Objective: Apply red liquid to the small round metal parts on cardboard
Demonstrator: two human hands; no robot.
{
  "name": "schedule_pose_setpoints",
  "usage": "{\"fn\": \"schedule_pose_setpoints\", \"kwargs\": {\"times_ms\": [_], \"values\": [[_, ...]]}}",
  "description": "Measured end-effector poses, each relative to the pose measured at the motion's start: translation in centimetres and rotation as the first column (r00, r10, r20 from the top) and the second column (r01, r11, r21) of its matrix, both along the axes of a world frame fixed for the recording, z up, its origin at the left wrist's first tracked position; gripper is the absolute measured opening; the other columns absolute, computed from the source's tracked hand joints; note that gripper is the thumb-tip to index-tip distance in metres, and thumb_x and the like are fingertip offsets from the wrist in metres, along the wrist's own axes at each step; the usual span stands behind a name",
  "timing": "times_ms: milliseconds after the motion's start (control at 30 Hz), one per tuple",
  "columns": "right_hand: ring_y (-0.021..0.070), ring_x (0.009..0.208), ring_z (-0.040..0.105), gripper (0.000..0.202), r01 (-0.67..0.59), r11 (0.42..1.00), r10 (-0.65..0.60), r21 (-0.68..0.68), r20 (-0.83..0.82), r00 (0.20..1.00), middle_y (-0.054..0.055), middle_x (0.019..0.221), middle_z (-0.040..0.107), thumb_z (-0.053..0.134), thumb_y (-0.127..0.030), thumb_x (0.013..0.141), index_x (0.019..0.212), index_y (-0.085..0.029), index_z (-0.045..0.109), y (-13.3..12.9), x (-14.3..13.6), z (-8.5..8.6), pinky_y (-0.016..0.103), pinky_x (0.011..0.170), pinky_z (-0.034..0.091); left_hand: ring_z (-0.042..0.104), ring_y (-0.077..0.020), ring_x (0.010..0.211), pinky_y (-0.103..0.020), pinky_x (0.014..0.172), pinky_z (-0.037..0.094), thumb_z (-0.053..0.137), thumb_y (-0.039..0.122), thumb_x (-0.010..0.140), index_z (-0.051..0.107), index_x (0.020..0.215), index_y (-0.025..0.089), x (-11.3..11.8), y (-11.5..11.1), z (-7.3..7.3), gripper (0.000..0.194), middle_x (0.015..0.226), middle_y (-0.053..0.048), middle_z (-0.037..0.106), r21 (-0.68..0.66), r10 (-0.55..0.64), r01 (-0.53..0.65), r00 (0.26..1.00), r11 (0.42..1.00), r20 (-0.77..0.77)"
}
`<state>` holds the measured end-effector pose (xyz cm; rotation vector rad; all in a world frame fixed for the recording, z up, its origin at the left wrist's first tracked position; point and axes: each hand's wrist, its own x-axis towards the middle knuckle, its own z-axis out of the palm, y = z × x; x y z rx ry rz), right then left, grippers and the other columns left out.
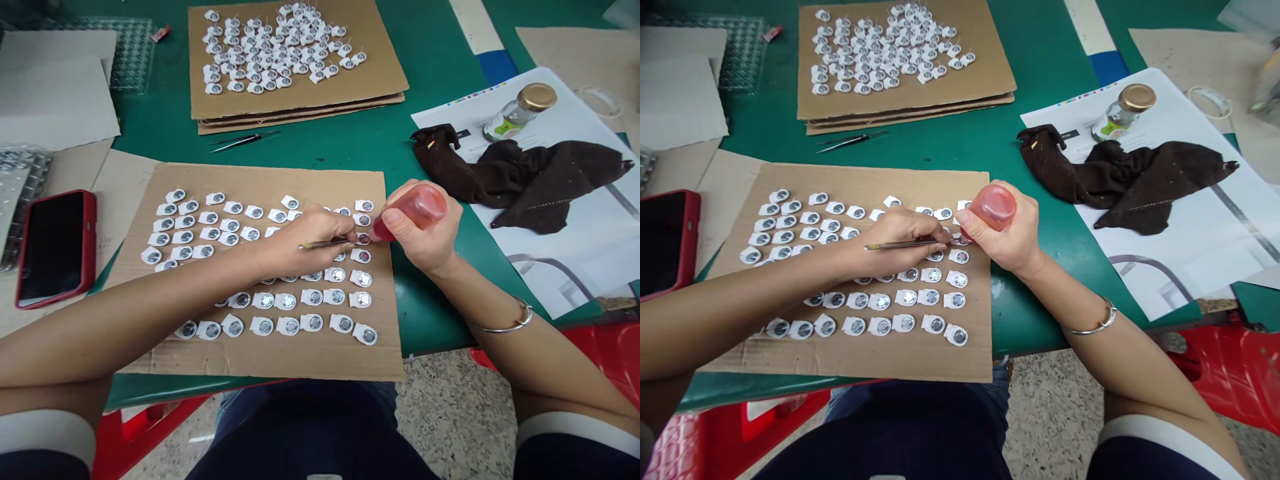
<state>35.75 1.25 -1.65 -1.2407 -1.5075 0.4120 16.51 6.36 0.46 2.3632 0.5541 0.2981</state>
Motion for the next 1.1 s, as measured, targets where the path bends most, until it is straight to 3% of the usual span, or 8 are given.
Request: {"fn": "schedule_pose_setpoints", "kwargs": {"times_ms": [133,233,333,433,533,667,1100], "values": [[0.0114,0.046,0.055,0.026,-0.006,1.0,0.002,-0.016,-0.295,0.955,-0.002,0.057,0.052,0.05,-0.046,0.082,0.072,-0.022,0.048,0.5,0.4,0.6,0.027,0.039,0.041,0.062,-0.0114,0.071,-0.021,0.062,0.045,0.053,0.014,0.08,0.062,0.085,0.015,-0.1,-0.1,-0.2,0.01,0.079,-0.002,0.067,0.049,-0.019,0.018,0.999,0.999,0.029],[0.0105,0.037,0.05,0.028,0.033,0.999,-0.028,0.007,-0.382,0.924,-0.003,0.05,0.05,0.047,-0.044,0.084,0.066,-0.021,0.046,1.0,1.1,1.0,0.027,0.033,0.036,0.061,-0.0119,0.073,-0.023,0.066,0.046,0.049,0.01,0.08,0.06,0.084,0.015,-0.1,-0.4,-0.1,0.012,0.081,-0.003,0.065,0.118,-0.086,0.08,0.995,0.99,0.042],[0.0117,0.038,0.051,0.029,0.028,0.999,-0.04,-0.039,-0.348,0.936,-0.004,0.048,0.049,0.054,-0.044,0.08,0.064,-0.022,0.045,1.1,1.5,1.0,0.027,0.034,0.038,0.059,-0.0128,0.071,-0.025,0.066,0.047,0.045,0.009,0.081,0.057,0.081,0.015,-0.1,-0.8,-0.1,0.014,0.079,-0.004,0.063,0.201,-0.152,0.148,0.988,0.968,0.003],[0.014,0.051,0.057,0.028,0.011,0.994,-0.033,-0.107,-0.209,0.977,-0.003,0.05,0.052,0.058,-0.047,0.077,0.067,-0.022,0.048,0.8,1.4,0.7,0.03,0.047,0.048,0.057,-0.014,0.069,-0.027,0.065,0.047,0.045,0.01,0.081,0.055,0.08,0.015,-0.1,-1.0,-0.2,0.012,0.075,-0.004,0.06,0.306,-0.201,0.201,0.979,0.93,-0.033],[0.0166,0.064,0.06,0.03,0.023,0.995,-0.033,-0.094,-0.109,0.994,-0.001,0.056,0.055,0.06,-0.05,0.074,0.069,-0.022,0.051,0.5,1.2,0.5,0.036,0.061,0.053,0.054,-0.0146,0.067,-0.028,0.066,0.046,0.043,0.009,0.082,0.053,0.078,0.014,-0.2,-1.3,-0.3,0.011,0.073,-0.005,0.058,0.404,-0.223,0.249,0.969,0.88,-0.11],[0.0169,0.07,0.058,0.033,0.068,0.993,-0.074,-0.096,-0.058,0.996,0.001,0.064,0.056,0.063,-0.051,0.07,0.07,-0.02,0.052,0.5,1.2,0.5,0.037,0.066,0.053,0.054,-0.0153,0.068,-0.03,0.068,0.047,0.039,0.007,0.083,0.053,0.079,0.012,-0.2,-1.8,-0.1,0.015,0.073,-0.006,0.057,0.474,-0.217,0.285,0.957,0.833,-0.194],[0.0144,0.065,0.055,0.034,0.081,0.991,-0.085,-0.107,-0.039,0.996,0.0,0.064,0.055,0.068,-0.05,0.065,0.07,-0.02,0.053,0.9,1.1,0.0,0.032,0.06,0.052,0.055,-0.0166,0.074,-0.03,0.071,0.046,0.038,0.006,0.083,0.053,0.083,0.012,-0.3,-1.8,-0.2,0.016,0.08,-0.007,0.058,0.408,-0.206,0.29,0.949,0.866,-0.237]]}}
